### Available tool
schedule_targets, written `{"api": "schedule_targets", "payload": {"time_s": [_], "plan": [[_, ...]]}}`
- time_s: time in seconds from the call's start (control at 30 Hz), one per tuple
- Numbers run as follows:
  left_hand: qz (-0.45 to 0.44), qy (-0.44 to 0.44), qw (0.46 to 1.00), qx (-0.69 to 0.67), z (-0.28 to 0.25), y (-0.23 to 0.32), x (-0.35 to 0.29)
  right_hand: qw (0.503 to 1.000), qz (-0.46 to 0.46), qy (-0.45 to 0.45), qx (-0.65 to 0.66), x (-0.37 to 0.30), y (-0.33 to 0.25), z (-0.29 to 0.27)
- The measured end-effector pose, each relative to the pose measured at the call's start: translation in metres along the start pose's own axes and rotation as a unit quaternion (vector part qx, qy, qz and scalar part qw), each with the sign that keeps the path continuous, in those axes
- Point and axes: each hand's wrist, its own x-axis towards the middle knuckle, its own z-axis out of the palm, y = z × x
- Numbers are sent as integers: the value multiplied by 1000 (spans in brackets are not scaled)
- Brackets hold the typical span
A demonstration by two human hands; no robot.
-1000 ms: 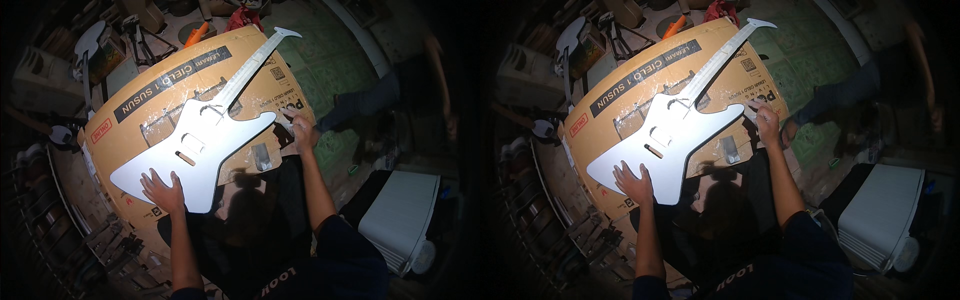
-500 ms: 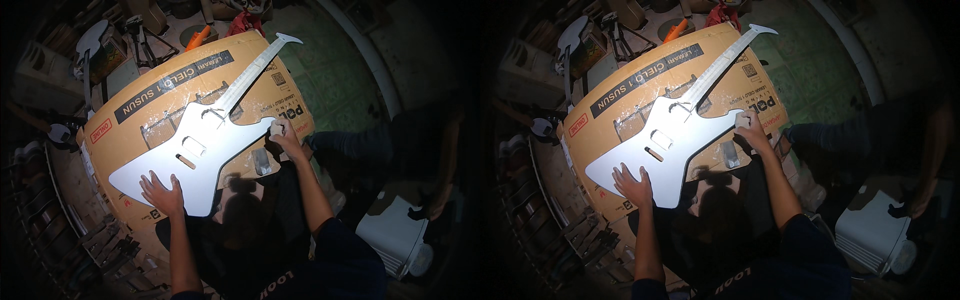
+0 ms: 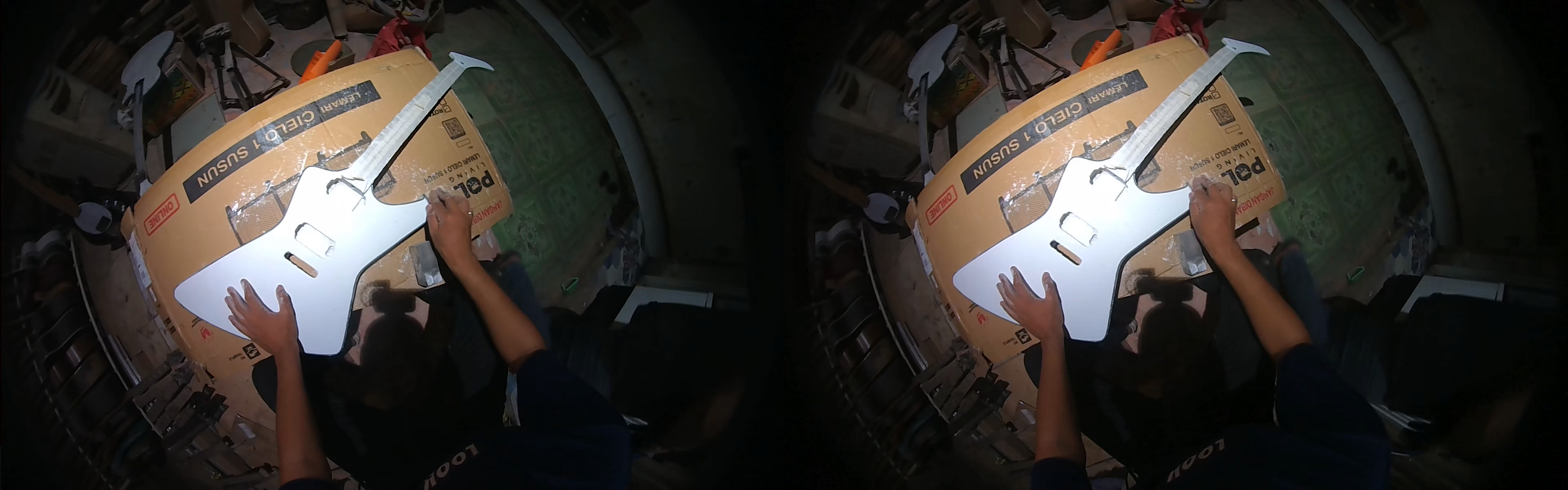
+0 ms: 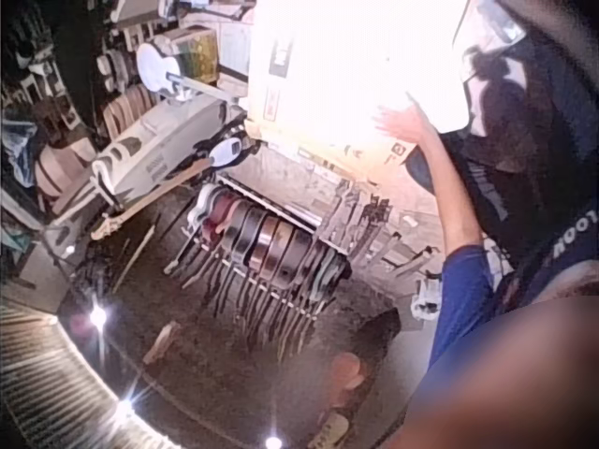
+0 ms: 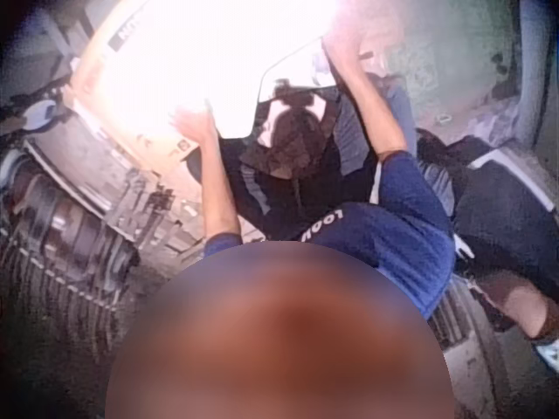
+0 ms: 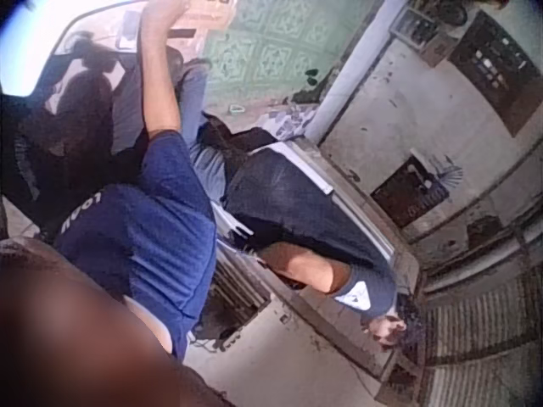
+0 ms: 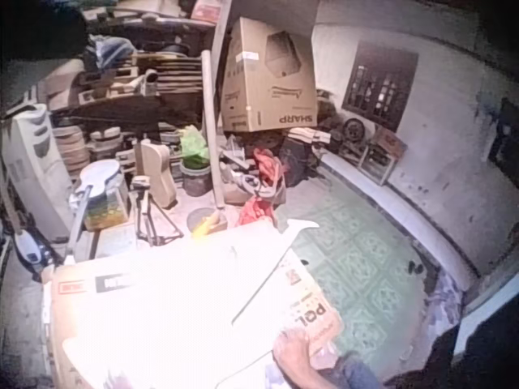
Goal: The person sits on the floor and sands a white guitar body using a sanding block. They systematically rub the block across the body and neck of the guitar, occasionally pausing to wipe the surface with a cloth.
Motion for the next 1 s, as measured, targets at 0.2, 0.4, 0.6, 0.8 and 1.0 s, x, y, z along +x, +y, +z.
{"api": "schedule_targets", "payload": {"time_s": [0.2, 0.4, 0.6, 0.8, 1.0], "plan": [[-7, -3, 1000, 4, -3, -1, 0, 1000, 1, -10, -20, 11, -2, -11], [-4, 0, 1000, 6, -2, -1, 0, 998, 16, -60, 14, 9, -24, -15], [-1, -3, 1000, 4, -2, 0, 0, 998, 6, -58, -27, -6, -21, -1], [5, 0, 1000, 0, -1, 1, 0, 994, 59, -68, -58, -8, -5, 5], [-9, -10, 1000, 6, -5, 3, 0, 986, 136, -83, -51, 2, -18, -9]]}}
